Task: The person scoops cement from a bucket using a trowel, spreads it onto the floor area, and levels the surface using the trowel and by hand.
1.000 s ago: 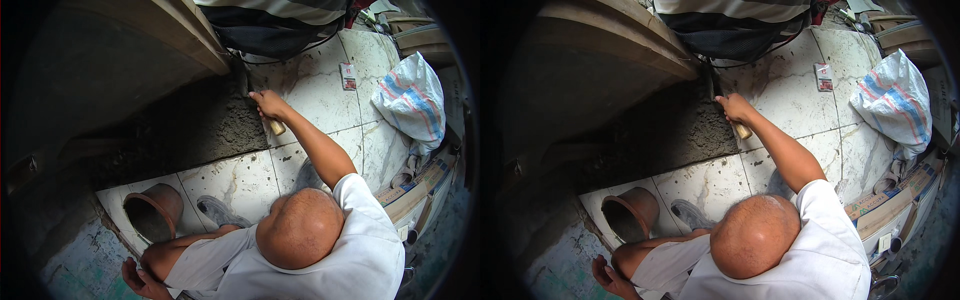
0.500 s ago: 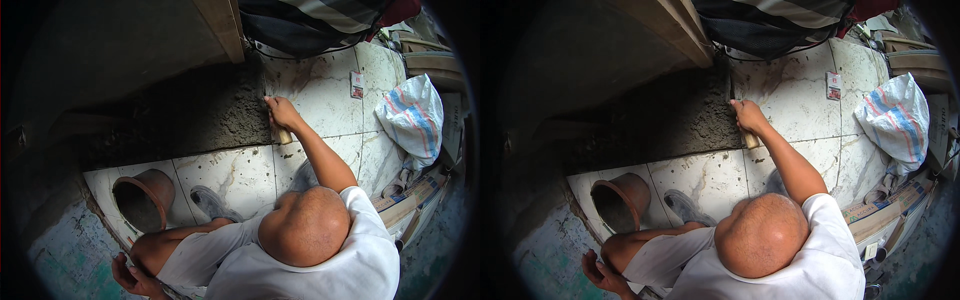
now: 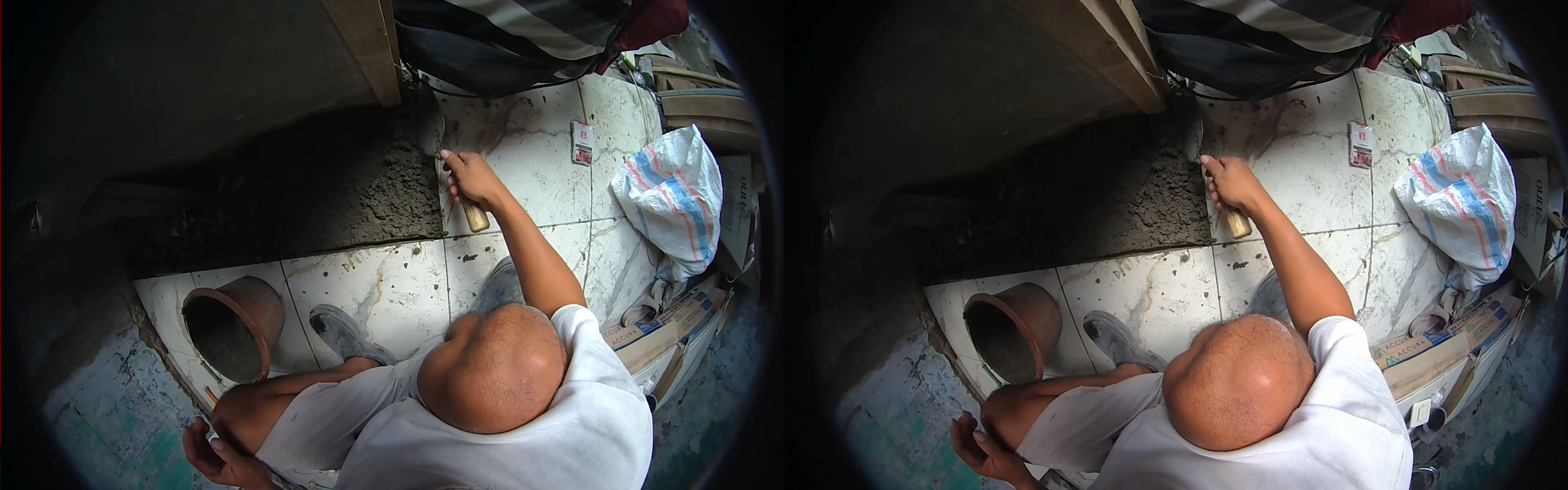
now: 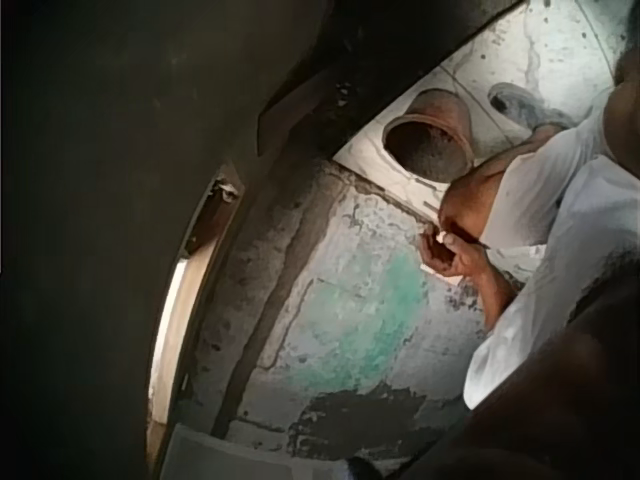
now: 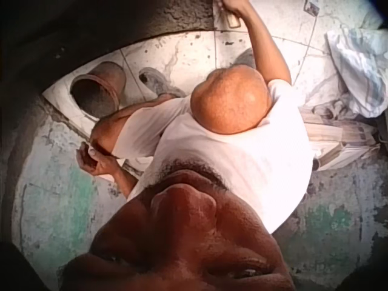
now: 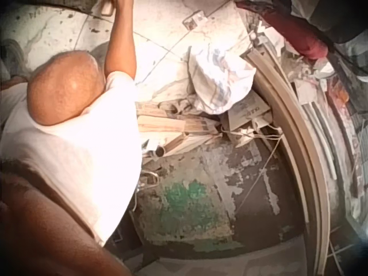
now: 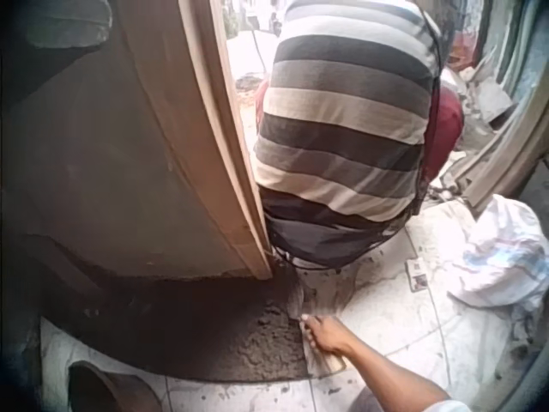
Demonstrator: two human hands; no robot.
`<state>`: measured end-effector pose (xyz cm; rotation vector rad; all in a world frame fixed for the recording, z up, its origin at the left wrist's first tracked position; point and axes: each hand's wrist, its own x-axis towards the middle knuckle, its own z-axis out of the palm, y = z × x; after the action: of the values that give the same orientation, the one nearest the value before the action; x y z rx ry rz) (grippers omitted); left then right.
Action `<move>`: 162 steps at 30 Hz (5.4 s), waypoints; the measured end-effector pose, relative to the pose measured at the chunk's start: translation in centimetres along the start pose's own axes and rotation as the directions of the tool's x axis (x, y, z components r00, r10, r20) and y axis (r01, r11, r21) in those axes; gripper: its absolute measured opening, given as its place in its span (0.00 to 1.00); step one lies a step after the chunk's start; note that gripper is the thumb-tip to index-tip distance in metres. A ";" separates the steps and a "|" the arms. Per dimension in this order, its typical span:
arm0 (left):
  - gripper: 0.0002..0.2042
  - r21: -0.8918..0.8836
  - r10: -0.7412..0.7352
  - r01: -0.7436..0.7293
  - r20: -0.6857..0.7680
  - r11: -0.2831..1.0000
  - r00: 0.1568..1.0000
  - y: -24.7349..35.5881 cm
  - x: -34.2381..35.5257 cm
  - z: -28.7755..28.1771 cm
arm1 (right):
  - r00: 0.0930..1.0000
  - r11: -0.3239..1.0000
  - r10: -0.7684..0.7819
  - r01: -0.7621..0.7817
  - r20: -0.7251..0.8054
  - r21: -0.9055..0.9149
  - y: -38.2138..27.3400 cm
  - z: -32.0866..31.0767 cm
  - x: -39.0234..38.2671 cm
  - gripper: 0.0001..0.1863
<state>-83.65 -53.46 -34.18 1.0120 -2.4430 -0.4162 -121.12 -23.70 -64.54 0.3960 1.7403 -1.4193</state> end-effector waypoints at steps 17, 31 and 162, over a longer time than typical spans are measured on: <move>0.20 -0.045 0.164 -0.166 -0.053 0.985 0.985 0.1 0.5 0.4 | 0.999 0.999 -0.055 0.055 -0.003 -0.004 1.4 0.6 3.0 0.23; 0.19 -0.122 0.132 -0.137 -0.052 0.983 0.990 0.1 0.3 0.8 | 0.999 0.999 -0.048 0.048 0.011 -0.006 1.3 0.3 0.3 0.25; 0.18 -0.197 0.060 -0.092 -0.166 0.976 0.984 0.8 0.2 0.8 | 0.979 0.422 0.145 0.073 0.147 -0.904 -13.6 -5.4 -1.6 0.15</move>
<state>-84.64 -52.95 -34.46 0.8291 -2.2356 -0.5267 -131.72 -22.59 -54.43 -0.3233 2.0136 -0.2590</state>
